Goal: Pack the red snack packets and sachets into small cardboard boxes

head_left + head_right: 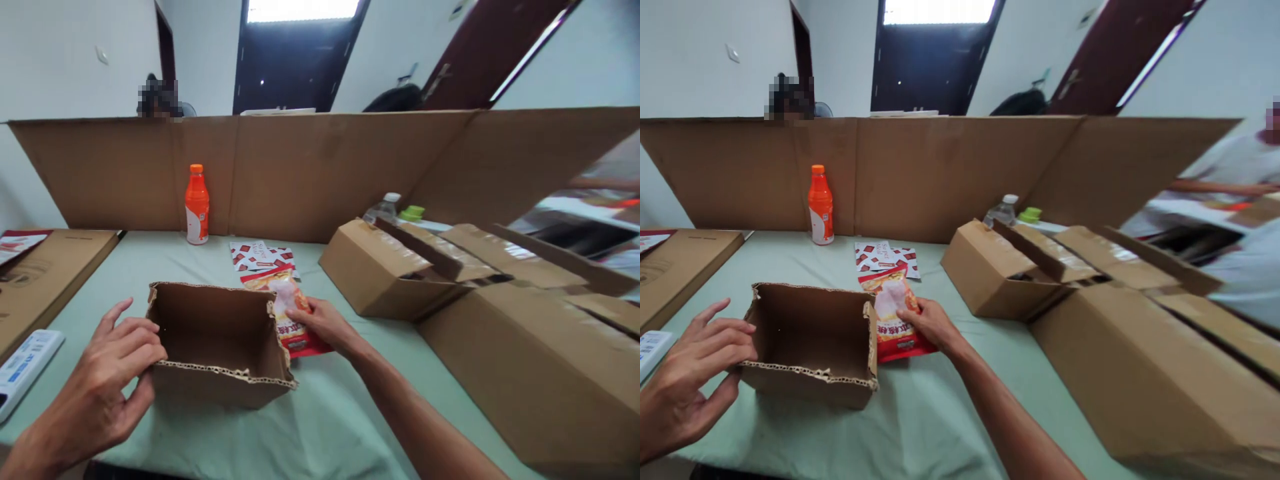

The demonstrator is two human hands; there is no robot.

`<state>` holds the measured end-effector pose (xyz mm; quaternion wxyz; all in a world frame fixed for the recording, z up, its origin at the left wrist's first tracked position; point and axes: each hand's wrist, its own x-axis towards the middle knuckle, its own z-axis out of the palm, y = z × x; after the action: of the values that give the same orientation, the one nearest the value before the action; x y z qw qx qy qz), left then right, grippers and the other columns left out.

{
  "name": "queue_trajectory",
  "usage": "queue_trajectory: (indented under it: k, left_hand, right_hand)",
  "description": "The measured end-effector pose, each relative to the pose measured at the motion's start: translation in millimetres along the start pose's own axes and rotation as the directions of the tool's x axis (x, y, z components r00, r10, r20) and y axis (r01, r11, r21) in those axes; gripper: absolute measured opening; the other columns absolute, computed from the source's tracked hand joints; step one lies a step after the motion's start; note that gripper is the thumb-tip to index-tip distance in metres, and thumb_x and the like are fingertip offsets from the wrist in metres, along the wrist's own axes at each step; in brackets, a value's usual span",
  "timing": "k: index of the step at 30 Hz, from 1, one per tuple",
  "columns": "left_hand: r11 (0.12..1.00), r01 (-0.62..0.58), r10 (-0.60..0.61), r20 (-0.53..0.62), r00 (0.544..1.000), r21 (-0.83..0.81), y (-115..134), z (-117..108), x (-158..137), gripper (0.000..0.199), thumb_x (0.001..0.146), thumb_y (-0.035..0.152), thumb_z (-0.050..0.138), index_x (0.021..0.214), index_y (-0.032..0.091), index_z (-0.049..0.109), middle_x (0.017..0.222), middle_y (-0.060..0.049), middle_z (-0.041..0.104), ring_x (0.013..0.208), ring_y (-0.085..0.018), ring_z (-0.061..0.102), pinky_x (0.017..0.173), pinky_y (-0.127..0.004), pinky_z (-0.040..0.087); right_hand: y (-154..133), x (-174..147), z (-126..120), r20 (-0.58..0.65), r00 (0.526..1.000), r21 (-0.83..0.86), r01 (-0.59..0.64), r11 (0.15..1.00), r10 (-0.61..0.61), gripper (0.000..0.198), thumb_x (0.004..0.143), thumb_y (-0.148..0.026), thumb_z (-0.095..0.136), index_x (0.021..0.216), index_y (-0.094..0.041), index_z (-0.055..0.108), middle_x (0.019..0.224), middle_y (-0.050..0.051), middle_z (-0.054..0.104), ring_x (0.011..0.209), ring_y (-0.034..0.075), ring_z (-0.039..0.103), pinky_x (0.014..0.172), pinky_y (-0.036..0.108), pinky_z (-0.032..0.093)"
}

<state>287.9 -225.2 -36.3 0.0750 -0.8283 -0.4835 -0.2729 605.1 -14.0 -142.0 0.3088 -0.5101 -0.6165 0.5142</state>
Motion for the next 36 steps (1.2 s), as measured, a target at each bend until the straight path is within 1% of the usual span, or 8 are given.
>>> queue_trajectory:
  k: [3, 7, 10, 15, 19, 23, 30, 36]
  left_hand:
    - [1.0, 0.004, -0.004, -0.008, 1.0, 0.007, 3, 1, -2, 0.023, 0.086, 0.004, 0.05, 0.092, 0.024, 0.061, 0.086, 0.001, 0.068, 0.101, -0.02, 0.065, 0.119, -0.052, 0.031]
    - [0.999, 0.003, -0.005, -0.033, 0.999, -0.042, 0, 6, -4, 0.022, 0.086, 0.004, 0.05, 0.092, 0.023, 0.06, 0.085, 0.0, 0.067, 0.1, -0.02, 0.064, 0.118, -0.051, 0.033]
    - [0.998, -0.007, 0.004, -0.044, 0.999, -0.058, -2, 10, -5, 0.023, 0.083, 0.002, 0.051, 0.093, 0.021, 0.059, 0.086, 0.0, 0.067, 0.1, -0.02, 0.063, 0.119, -0.051, 0.032]
    - [1.0, 0.008, -0.01, -0.066, 0.998, -0.023, 0, 11, -9, 0.022, 0.079, 0.003, 0.053, 0.091, 0.019, 0.061, 0.084, -0.001, 0.067, 0.095, -0.021, 0.063, 0.118, -0.054, 0.03]
    - [0.999, 0.035, -0.034, -0.088, 0.996, 0.01, 3, 8, -12, 0.018, 0.082, 0.005, 0.052, 0.085, 0.019, 0.063, 0.08, -0.001, 0.067, 0.09, -0.021, 0.063, 0.113, -0.052, 0.036]
    - [0.999, 0.03, -0.027, -0.089, 0.996, 0.035, 2, 7, -13, 0.017, 0.085, 0.007, 0.051, 0.08, 0.019, 0.062, 0.078, -0.001, 0.065, 0.085, -0.021, 0.063, 0.11, -0.052, 0.036]
    - [0.991, 0.044, -0.035, -0.069, 0.997, 0.126, 0, 4, -12, 0.018, 0.086, 0.011, 0.05, 0.074, 0.019, 0.06, 0.077, -0.002, 0.062, 0.081, -0.021, 0.062, 0.108, -0.055, 0.039]
    - [0.995, -0.062, 0.058, 0.049, 0.997, 0.081, 12, -1, 4, 0.031, 0.08, 0.009, 0.054, 0.107, 0.018, 0.064, 0.106, -0.008, 0.069, 0.101, -0.025, 0.064, 0.111, -0.05, 0.043]
  right_hand:
    - [-32, -25, -14, -0.277, 0.943, -0.033, 0.184, 0.982, -0.186, 0.036, 0.062, -0.051, 0.077, 0.079, -0.021, 0.065, 0.08, 0.004, 0.072, 0.077, 0.023, 0.064, 0.074, 0.035, 0.054]
    - [-95, -64, -15, -0.735, 0.501, -0.118, 0.569, 0.814, -0.457, 0.031, 0.065, -0.046, 0.08, 0.072, -0.023, 0.06, 0.075, 0.001, 0.063, 0.072, 0.019, 0.057, 0.074, 0.035, 0.052]
    - [-135, -86, 5, -0.707, 0.353, -0.259, 0.676, 0.69, -0.612, 0.025, 0.071, -0.039, 0.079, 0.074, -0.025, 0.058, 0.074, -0.001, 0.061, 0.07, 0.017, 0.055, 0.07, 0.032, 0.049]
    - [-161, -95, 41, 0.101, 0.505, -0.433, 0.798, 0.419, -0.857, 0.012, 0.089, -0.024, 0.06, 0.078, -0.023, 0.059, 0.07, -0.002, 0.061, 0.059, 0.014, 0.05, 0.055, 0.025, 0.038]
    - [-164, -87, 61, 0.624, 0.591, -0.573, 0.791, 0.216, -0.511, 0.019, 0.085, -0.01, 0.054, 0.069, -0.02, 0.054, 0.068, 0.0, 0.062, 0.058, 0.012, 0.045, 0.056, 0.026, 0.029]
    - [-166, -79, 66, 0.701, 0.663, -0.625, 0.748, 0.222, -0.261, 0.014, 0.082, -0.009, 0.056, 0.073, -0.019, 0.058, 0.078, 0.002, 0.069, 0.063, 0.012, 0.05, 0.058, 0.026, 0.028]
    - [-169, -78, 60, 0.686, 0.692, -0.664, 0.722, 0.194, -0.226, 0.015, 0.082, -0.007, 0.058, 0.075, -0.019, 0.064, 0.078, 0.001, 0.07, 0.066, 0.013, 0.054, 0.059, 0.026, 0.028]
    - [-150, -70, 93, 0.832, 0.55, -0.536, 0.83, 0.155, -0.069, 0.021, 0.099, -0.019, 0.052, 0.09, -0.018, 0.071, 0.085, 0.005, 0.074, 0.068, 0.015, 0.058, 0.058, 0.028, 0.028]
